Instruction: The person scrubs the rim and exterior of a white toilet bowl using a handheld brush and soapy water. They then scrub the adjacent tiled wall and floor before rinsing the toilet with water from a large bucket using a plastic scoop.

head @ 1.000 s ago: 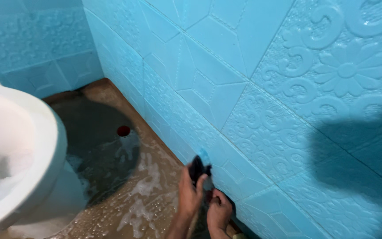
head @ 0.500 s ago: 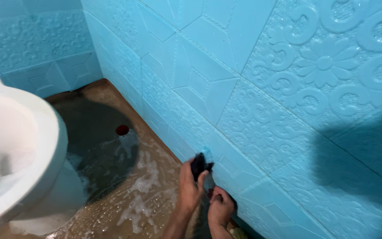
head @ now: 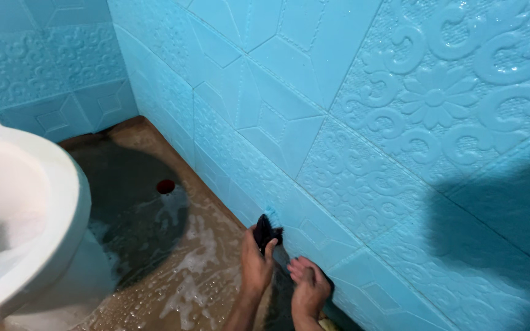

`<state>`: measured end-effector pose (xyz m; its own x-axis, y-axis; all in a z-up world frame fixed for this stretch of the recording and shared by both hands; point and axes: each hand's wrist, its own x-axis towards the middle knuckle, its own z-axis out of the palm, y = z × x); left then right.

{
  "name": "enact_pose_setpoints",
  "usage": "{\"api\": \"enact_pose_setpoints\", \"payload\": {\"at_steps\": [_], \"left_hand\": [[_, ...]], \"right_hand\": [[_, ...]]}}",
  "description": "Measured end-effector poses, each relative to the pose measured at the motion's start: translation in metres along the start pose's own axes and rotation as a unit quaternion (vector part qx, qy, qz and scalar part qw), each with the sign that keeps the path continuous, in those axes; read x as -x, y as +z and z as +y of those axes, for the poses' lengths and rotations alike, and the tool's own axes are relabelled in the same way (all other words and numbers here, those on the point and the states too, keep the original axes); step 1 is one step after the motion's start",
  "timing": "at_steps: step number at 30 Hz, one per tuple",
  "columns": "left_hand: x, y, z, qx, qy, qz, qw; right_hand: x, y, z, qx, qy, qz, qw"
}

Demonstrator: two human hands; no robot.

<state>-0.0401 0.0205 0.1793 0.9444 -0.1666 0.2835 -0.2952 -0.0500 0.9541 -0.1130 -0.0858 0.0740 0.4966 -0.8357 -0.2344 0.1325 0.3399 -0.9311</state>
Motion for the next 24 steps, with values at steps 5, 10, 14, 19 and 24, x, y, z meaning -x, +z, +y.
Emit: {"api": "enact_pose_setpoints", "payload": {"at_steps": [5,10,14,19,24], "left_hand": [[0.025,-0.007,0.008,0.021,0.119,-0.066,0.991],[0.023,-0.012,0.002,-0.03,0.166,-0.112,0.979],[-0.006,-0.008,-0.002,-0.061,0.028,-0.009,0.998],[0.005,0.005,0.005,0.012,0.007,0.032,0.999],[0.032,-0.011,0.024,-0.025,0.155,-0.105,0.982]], "right_hand": [[0.001,0.007,0.01,0.069,-0.055,0.04,0.995],[0.002,-0.02,0.025,0.136,-0.008,0.028,0.99],[0.006,-0.005,0.015,0.126,0.02,0.004,0.992],[0.023,0.006,-0.01,0.155,-0.04,0.016,0.987],[0.021,0.013,-0.01,0.317,-0.013,0.067,0.946]]}}
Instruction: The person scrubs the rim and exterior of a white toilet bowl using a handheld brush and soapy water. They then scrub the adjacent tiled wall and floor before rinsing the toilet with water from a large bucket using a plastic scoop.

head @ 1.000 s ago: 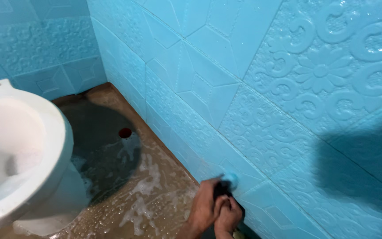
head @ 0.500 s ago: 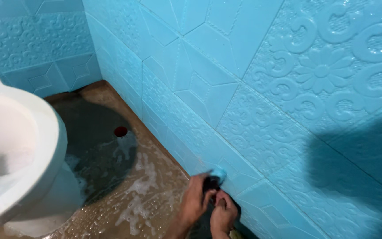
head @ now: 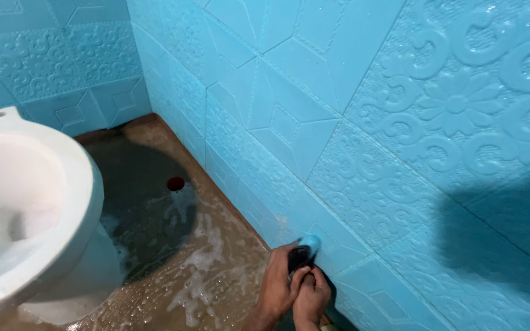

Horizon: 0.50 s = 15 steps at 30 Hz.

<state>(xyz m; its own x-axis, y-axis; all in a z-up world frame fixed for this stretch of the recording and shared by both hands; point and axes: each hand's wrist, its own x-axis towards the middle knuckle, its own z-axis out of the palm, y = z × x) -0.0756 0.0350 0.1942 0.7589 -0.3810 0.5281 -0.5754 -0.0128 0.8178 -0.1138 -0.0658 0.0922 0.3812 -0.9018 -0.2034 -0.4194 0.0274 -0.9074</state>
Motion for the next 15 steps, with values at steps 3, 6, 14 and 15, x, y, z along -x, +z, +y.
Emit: {"api": "enact_pose_setpoints", "payload": {"at_steps": [3,6,14,15], "left_hand": [[-0.005,-0.005,0.001,-0.025,0.06,-0.063,0.996],[-0.022,-0.011,-0.006,-0.02,0.044,-0.019,0.999],[-0.03,-0.011,-0.035,-0.04,-0.108,0.095,0.989],[-0.029,-0.01,-0.038,-0.037,-0.146,0.093,0.984]], "right_hand": [[-0.006,-0.002,0.017,-0.053,-0.046,0.011,0.997],[-0.008,0.006,0.017,-0.128,-0.055,-0.01,0.99],[0.002,0.007,-0.041,-0.224,-0.093,-0.099,0.965],[0.007,0.004,-0.048,-0.232,-0.081,-0.111,0.963]]}}
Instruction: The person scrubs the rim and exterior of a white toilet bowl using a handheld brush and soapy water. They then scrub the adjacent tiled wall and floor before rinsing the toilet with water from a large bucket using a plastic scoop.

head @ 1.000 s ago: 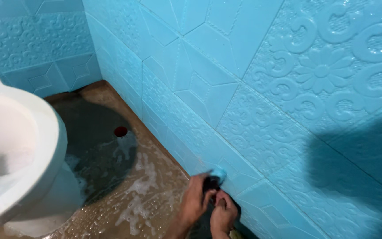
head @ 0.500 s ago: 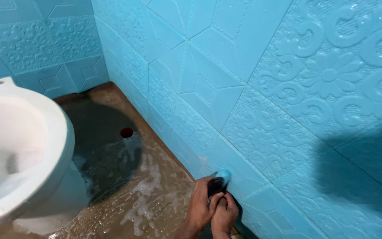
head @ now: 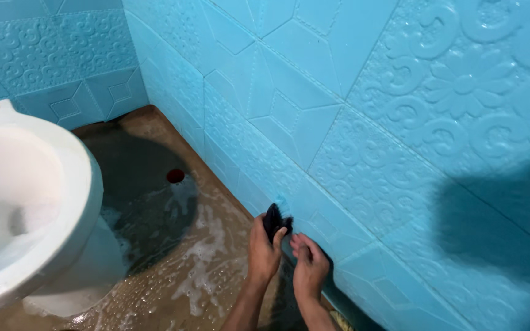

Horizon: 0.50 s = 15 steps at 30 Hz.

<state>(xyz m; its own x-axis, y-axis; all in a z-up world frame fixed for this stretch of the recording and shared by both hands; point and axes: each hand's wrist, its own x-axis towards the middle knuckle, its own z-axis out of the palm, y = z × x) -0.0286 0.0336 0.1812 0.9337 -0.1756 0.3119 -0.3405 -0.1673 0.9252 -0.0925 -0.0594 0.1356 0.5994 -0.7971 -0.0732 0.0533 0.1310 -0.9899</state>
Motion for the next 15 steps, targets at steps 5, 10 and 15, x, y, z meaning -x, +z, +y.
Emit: {"api": "enact_pose_setpoints", "payload": {"at_steps": [5,10,15], "left_hand": [[0.02,0.0,0.002,0.022,-0.004,-0.05,0.998],[0.039,0.009,-0.002,-0.007,0.068,-0.052,0.996],[-0.002,0.014,-0.017,0.006,0.046,0.032,0.998]], "right_hand": [[0.008,0.01,-0.039,0.123,0.012,0.017,0.992],[0.023,0.002,-0.045,0.217,0.059,0.042,0.973],[0.023,0.003,-0.027,0.161,0.055,0.044,0.984]]}}
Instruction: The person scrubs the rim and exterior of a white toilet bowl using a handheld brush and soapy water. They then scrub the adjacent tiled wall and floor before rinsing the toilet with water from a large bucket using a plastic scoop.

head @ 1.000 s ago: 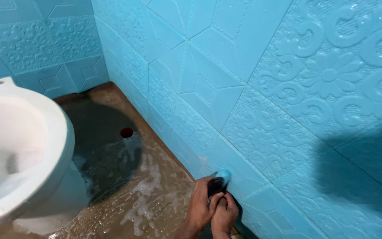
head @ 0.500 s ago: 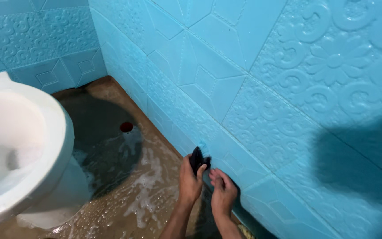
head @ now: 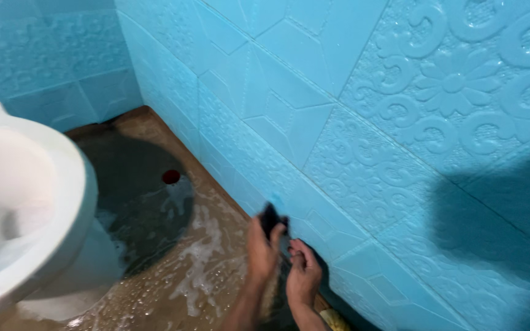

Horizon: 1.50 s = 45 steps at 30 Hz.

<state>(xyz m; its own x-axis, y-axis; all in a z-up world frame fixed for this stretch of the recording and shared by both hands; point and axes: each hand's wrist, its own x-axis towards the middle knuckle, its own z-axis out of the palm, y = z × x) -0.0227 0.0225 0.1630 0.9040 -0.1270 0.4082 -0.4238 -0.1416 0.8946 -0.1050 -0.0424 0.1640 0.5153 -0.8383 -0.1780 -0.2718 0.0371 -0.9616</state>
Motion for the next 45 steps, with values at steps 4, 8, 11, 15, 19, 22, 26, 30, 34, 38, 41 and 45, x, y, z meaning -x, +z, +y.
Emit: {"api": "enact_pose_setpoints", "payload": {"at_steps": [4,8,11,15,19,22,26,30,34,38,41,45], "left_hand": [[-0.033,-0.011,-0.011,-0.017,-0.088,0.042,0.995],[-0.02,-0.016,0.006,0.043,-0.116,-0.034,0.992],[0.001,-0.017,0.022,0.026,0.024,-0.082,0.996],[-0.011,-0.018,0.012,0.066,0.035,-0.049,0.996],[-0.05,-0.014,-0.032,0.012,-0.128,0.004,0.992],[-0.054,-0.004,-0.073,-0.015,-0.19,0.03,0.981],[0.004,0.015,-0.103,0.102,-0.252,0.002,0.962],[0.011,0.016,-0.108,0.185,-0.287,-0.013,0.94],[-0.056,-0.002,-0.105,0.176,-0.238,0.058,0.953],[-0.059,0.008,-0.109,0.113,-0.278,0.148,0.942],[-0.01,0.025,-0.128,0.079,-0.268,0.152,0.948],[0.008,0.038,-0.157,0.082,-0.372,0.125,0.916]], "right_hand": [[-0.009,0.011,0.013,-0.046,0.014,-0.055,0.997],[-0.013,0.013,0.029,0.041,0.006,-0.08,0.996],[-0.016,0.017,0.043,0.06,0.004,-0.055,0.997],[-0.021,0.019,0.053,-0.061,-0.017,-0.057,0.996],[-0.031,0.02,0.039,-0.018,0.088,-0.064,0.994],[-0.03,0.018,0.033,-0.043,0.086,-0.065,0.993],[-0.024,0.025,0.043,-0.057,0.028,-0.073,0.995],[-0.028,0.025,0.058,-0.074,0.058,-0.077,0.993],[-0.03,0.022,0.052,-0.065,0.068,-0.073,0.993],[-0.027,0.023,0.032,0.003,0.108,-0.093,0.99],[-0.024,0.026,0.02,0.047,0.15,-0.096,0.983],[-0.017,0.024,0.019,0.027,0.126,-0.087,0.988]]}}
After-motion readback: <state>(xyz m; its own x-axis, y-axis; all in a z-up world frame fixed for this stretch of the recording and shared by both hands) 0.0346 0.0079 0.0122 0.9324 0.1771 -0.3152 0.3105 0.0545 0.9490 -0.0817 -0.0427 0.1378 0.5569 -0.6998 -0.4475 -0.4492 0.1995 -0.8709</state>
